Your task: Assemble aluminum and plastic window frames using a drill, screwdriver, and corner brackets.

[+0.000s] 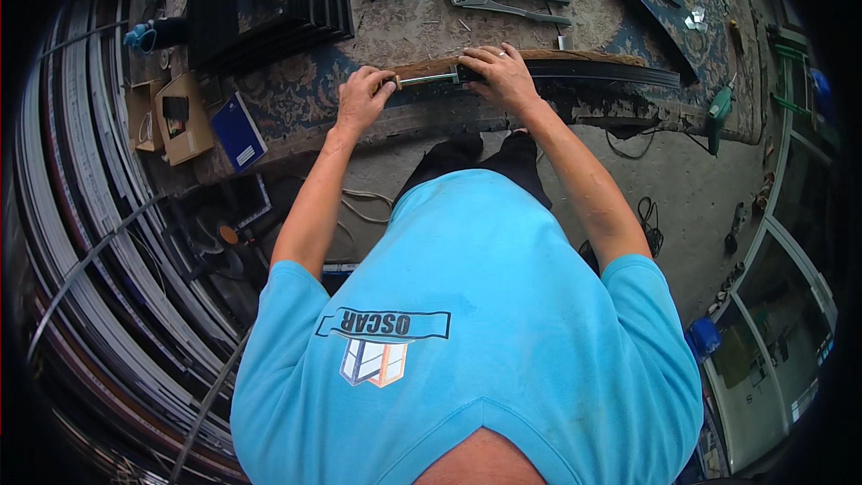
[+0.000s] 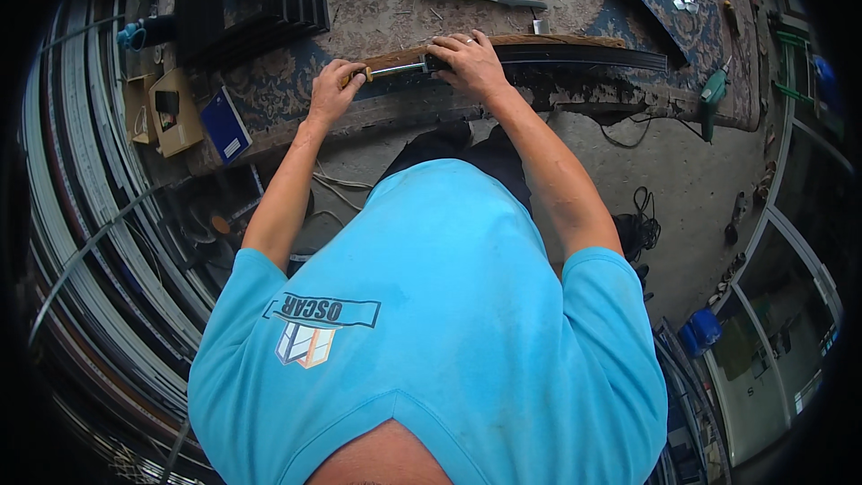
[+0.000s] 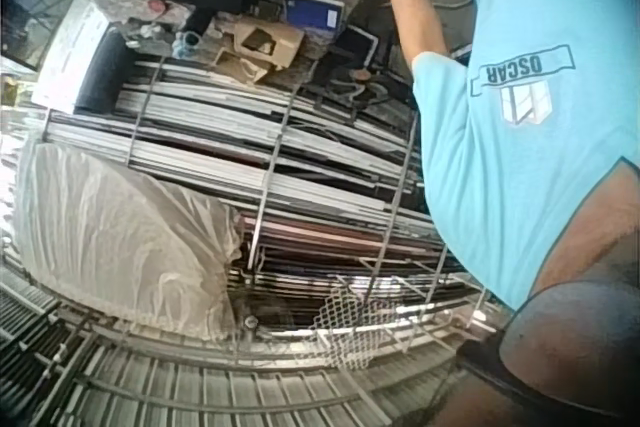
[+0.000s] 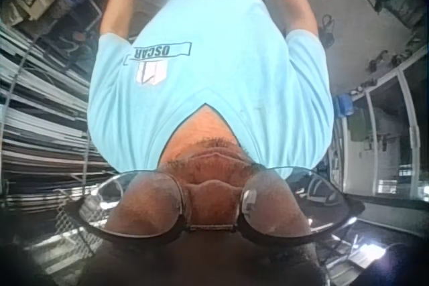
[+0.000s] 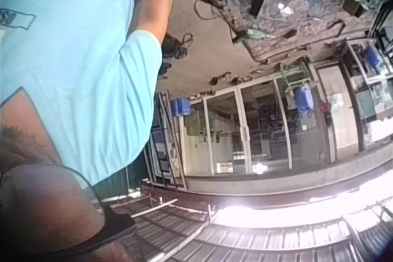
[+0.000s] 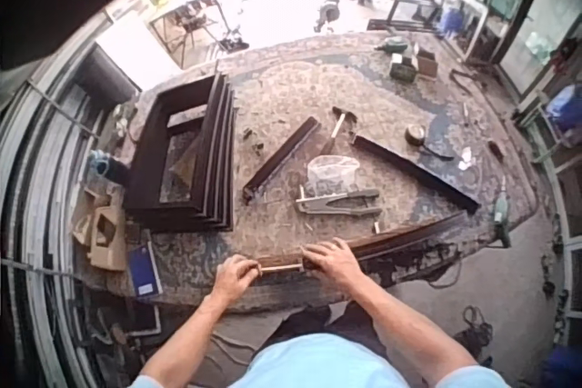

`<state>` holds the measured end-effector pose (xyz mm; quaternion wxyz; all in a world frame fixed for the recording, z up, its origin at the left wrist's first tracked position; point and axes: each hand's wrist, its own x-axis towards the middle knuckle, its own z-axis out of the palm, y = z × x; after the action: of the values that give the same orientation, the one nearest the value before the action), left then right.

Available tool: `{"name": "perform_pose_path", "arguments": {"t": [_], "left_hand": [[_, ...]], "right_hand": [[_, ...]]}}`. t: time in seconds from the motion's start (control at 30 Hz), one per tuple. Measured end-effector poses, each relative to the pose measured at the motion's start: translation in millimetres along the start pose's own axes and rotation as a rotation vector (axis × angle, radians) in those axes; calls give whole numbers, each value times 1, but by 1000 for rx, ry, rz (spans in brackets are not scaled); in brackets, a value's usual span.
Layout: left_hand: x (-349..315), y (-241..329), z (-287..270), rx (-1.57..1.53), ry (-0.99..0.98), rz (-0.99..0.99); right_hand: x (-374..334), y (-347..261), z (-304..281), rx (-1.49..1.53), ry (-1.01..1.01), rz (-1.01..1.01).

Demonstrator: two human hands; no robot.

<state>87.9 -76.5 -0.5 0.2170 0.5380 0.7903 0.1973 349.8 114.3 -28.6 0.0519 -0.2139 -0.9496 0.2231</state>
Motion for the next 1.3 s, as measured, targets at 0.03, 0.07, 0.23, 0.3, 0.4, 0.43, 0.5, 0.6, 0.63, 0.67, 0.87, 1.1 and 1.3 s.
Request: {"name": "perform_pose_path", "arguments": {"t": [0.03,0.07,0.23,0.3,0.4,0.43,0.5,0.6,0.63,0.67,0.87,1.1,1.3], "left_hand": [[1,3,-1,79,-1,32],[4,6,-1,79,-9,43],[13,10,-2,15,-73,-78],[15,10,-2,2,-77,-74],[18,7,-3,4,-87,-65],[16,6,0,-8,-58,-63],[15,8,1,-22,-31,-66],[19,14,-2,-35,-62,-88],[19,13,-1,15,-86,-89],[18,13,-1,65,-111,-89],[19,52,21,110,120,171],[35,92,67,32,67,181],[35,85,89,48,131,281]], "right_hand": [[-1,-1,-1,-2,4,13],[0,-3,0,-6,10,17],[-1,-3,7,30,79,38],[-1,0,8,16,97,21],[4,0,9,59,107,4],[5,-1,9,60,104,3],[2,-2,10,-1,120,3],[4,0,7,26,104,9],[4,-3,5,33,72,23],[4,-4,4,27,75,14],[2,-2,3,65,55,31],[4,2,-15,120,-85,30],[4,1,-25,92,-125,-8]]}}
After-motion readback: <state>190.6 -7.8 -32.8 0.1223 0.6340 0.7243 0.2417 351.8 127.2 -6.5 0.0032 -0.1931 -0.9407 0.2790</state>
